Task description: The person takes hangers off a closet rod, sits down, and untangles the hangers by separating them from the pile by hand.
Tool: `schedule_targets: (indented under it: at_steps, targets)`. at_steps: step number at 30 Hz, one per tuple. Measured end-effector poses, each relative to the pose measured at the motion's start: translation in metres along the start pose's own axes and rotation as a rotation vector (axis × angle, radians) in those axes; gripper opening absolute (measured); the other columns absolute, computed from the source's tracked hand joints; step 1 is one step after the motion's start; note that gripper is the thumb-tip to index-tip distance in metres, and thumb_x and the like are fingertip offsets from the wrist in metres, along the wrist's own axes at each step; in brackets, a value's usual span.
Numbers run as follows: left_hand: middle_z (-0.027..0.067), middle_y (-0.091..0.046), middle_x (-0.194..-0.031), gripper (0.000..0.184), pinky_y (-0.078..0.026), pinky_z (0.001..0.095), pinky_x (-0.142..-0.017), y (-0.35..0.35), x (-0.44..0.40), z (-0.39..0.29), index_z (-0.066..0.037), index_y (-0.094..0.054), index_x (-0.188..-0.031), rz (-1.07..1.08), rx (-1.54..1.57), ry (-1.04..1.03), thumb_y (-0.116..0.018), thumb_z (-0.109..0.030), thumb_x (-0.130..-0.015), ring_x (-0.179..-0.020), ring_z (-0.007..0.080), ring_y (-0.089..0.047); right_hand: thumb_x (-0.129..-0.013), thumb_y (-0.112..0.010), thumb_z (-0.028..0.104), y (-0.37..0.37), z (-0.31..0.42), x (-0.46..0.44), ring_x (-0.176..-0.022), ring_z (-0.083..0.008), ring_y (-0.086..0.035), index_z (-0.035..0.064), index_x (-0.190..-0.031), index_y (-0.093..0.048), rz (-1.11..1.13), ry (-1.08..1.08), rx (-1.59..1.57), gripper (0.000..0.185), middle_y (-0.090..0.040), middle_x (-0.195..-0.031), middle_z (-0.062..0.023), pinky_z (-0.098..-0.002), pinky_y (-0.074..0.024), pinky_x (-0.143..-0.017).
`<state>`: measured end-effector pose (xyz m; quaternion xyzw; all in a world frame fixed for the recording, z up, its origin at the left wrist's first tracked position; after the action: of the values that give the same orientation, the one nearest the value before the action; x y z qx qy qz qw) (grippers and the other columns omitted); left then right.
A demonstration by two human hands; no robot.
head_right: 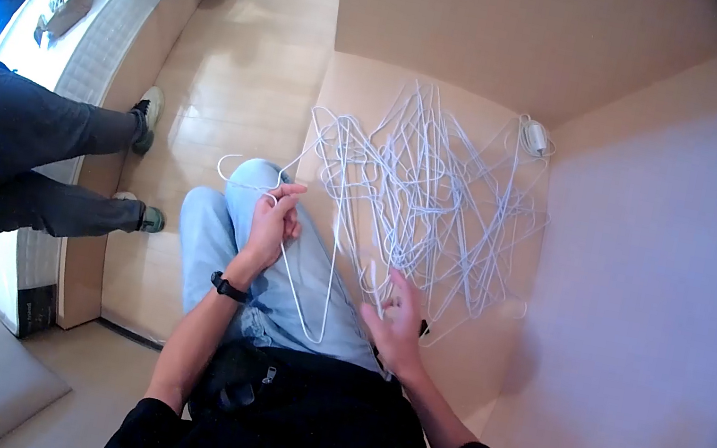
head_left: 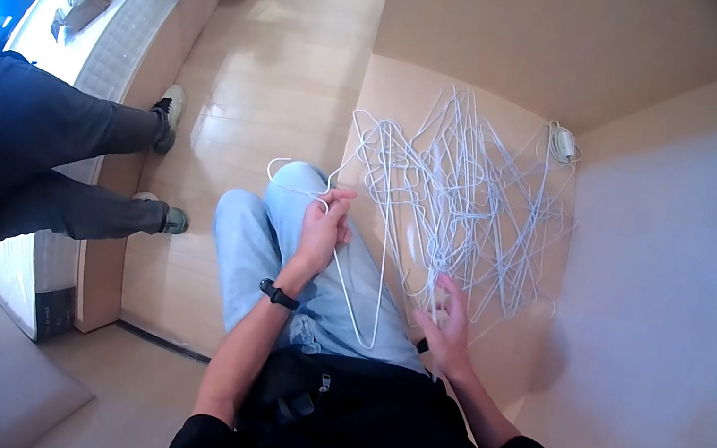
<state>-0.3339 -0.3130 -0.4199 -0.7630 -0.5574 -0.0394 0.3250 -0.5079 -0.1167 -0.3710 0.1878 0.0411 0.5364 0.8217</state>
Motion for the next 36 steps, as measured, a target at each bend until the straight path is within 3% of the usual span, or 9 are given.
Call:
schedule_targets:
  at_steps: [5, 9, 12, 16, 26, 29, 32, 35, 36]
  targets:
    - [0.0030, -0.056, -0.076, 0.023, -0.045, 0.0212, -0.060, 0.007, -0.006, 0.010, 0.001, -0.054, -0.110, 0.040, -0.008, -0.083, -0.048, -0.008, -0.090, -0.062, 0.0096, -0.054, -0.076, -0.072, 0.025, -0.062, 0.023, -0.032, -0.097, -0.0216, -0.052, 0.0050, -0.133, -0.039, 0.149, -0.042, 0.096, 0.069, -0.043, -0.124, -0.0145, -0.0334, -0.0450, -0.084]
    - [0.0064, -0.058, -0.095, 0.031, -0.048, 0.0242, -0.074, 0.002, 0.002, 0.010, -0.001, -0.049, -0.117, 0.077, 0.006, -0.127, -0.048, -0.024, -0.096, -0.085, 0.0135, -0.059, -0.073, -0.075, 0.028, -0.083, 0.042, -0.032, -0.097, -0.0258, -0.053, 0.0055, -0.136, -0.034, 0.198, 0.037, 0.217, 0.079, -0.042, -0.122, -0.0177, -0.0351, -0.0461, -0.083]
    - [0.0108, -0.054, -0.116, 0.043, -0.046, 0.0321, -0.083, -0.009, 0.020, -0.003, -0.004, -0.043, -0.125, 0.031, -0.069, -0.073, -0.035, -0.037, -0.099, -0.103, 0.0194, -0.055, -0.071, -0.077, 0.029, -0.083, 0.042, -0.036, -0.095, -0.0250, -0.056, 0.0046, -0.139, -0.029, 0.191, 0.090, 0.092, 0.086, -0.041, -0.123, -0.0185, -0.0337, -0.0484, -0.079]
    - [0.0149, -0.054, -0.120, 0.056, -0.044, 0.0350, -0.087, -0.028, 0.046, -0.023, -0.004, -0.040, -0.128, 0.128, -0.058, -0.210, -0.026, -0.050, -0.098, -0.101, 0.0220, -0.057, -0.070, -0.078, 0.029, -0.077, 0.058, -0.032, -0.092, -0.0230, -0.058, 0.0036, -0.141, -0.025, 0.274, -0.013, 0.020, 0.092, -0.041, -0.125, -0.0187, -0.0314, -0.0506, -0.073]
    - [0.0131, -0.062, -0.102, 0.045, -0.046, 0.0270, -0.078, -0.058, 0.089, -0.071, -0.004, -0.038, -0.131, 0.286, -0.033, -0.329, -0.034, -0.036, -0.099, -0.089, 0.0150, -0.058, -0.072, -0.074, 0.016, -0.090, 0.072, -0.027, -0.106, -0.0205, -0.055, 0.0038, -0.139, -0.026, 0.452, 0.018, -0.306, 0.083, -0.043, -0.130, -0.0136, -0.0296, -0.0508, -0.073]
    - [0.0108, -0.063, -0.092, 0.033, -0.046, 0.0248, -0.070, -0.057, 0.098, -0.068, -0.002, -0.047, -0.120, 0.281, -0.050, -0.317, -0.046, -0.026, -0.097, -0.078, 0.0115, -0.058, -0.070, -0.074, 0.012, -0.092, 0.087, -0.028, -0.113, -0.0185, -0.049, 0.0050, -0.138, -0.029, 0.479, 0.090, -0.437, 0.081, -0.043, -0.130, -0.0102, -0.0284, -0.0474, -0.079]
    - [0.0016, -0.057, -0.066, 0.018, -0.043, 0.0250, -0.049, -0.061, 0.103, -0.061, -0.001, -0.056, -0.092, 0.243, -0.246, -0.163, -0.060, -0.018, -0.089, -0.055, 0.0081, -0.053, -0.070, -0.073, 0.008, -0.089, 0.088, -0.028, -0.116, -0.0173, -0.046, 0.0054, -0.138, -0.030, 0.496, 0.147, -0.423, 0.080, -0.043, -0.130, -0.0089, -0.0281, -0.0423, -0.087]
    - [-0.0010, -0.053, -0.059, 0.019, -0.041, 0.0256, -0.048, -0.063, 0.101, -0.056, 0.000, -0.056, -0.092, 0.213, -0.533, -0.308, -0.062, -0.017, -0.087, -0.052, 0.0089, -0.050, -0.072, -0.068, 0.005, -0.092, 0.072, -0.029, -0.116, -0.0179, -0.046, 0.0042, -0.139, -0.028, 0.517, 0.095, -0.301, 0.079, -0.043, -0.130, -0.0100, -0.0290, -0.0381, -0.093]
    - [0.0014, -0.056, -0.069, 0.027, -0.044, 0.0264, -0.057, -0.063, 0.101, -0.056, 0.000, -0.055, -0.098, 0.231, -0.563, -0.229, -0.068, -0.018, -0.082, -0.061, 0.0108, -0.051, -0.072, -0.066, 0.003, -0.093, 0.071, -0.029, -0.116, -0.0185, -0.046, 0.0029, -0.140, -0.026, 0.524, 0.030, -0.315, 0.079, -0.043, -0.130, -0.0110, -0.0298, -0.0367, -0.096]
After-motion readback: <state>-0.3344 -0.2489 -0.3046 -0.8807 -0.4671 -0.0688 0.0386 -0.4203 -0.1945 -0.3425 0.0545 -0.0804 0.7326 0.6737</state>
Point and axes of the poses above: each hand's wrist, its own x-axis away from the middle knuckle, its own y-axis out of the back of the hand, z = x × y, the point moved 3 cm from there along -x, towards the middle knuckle
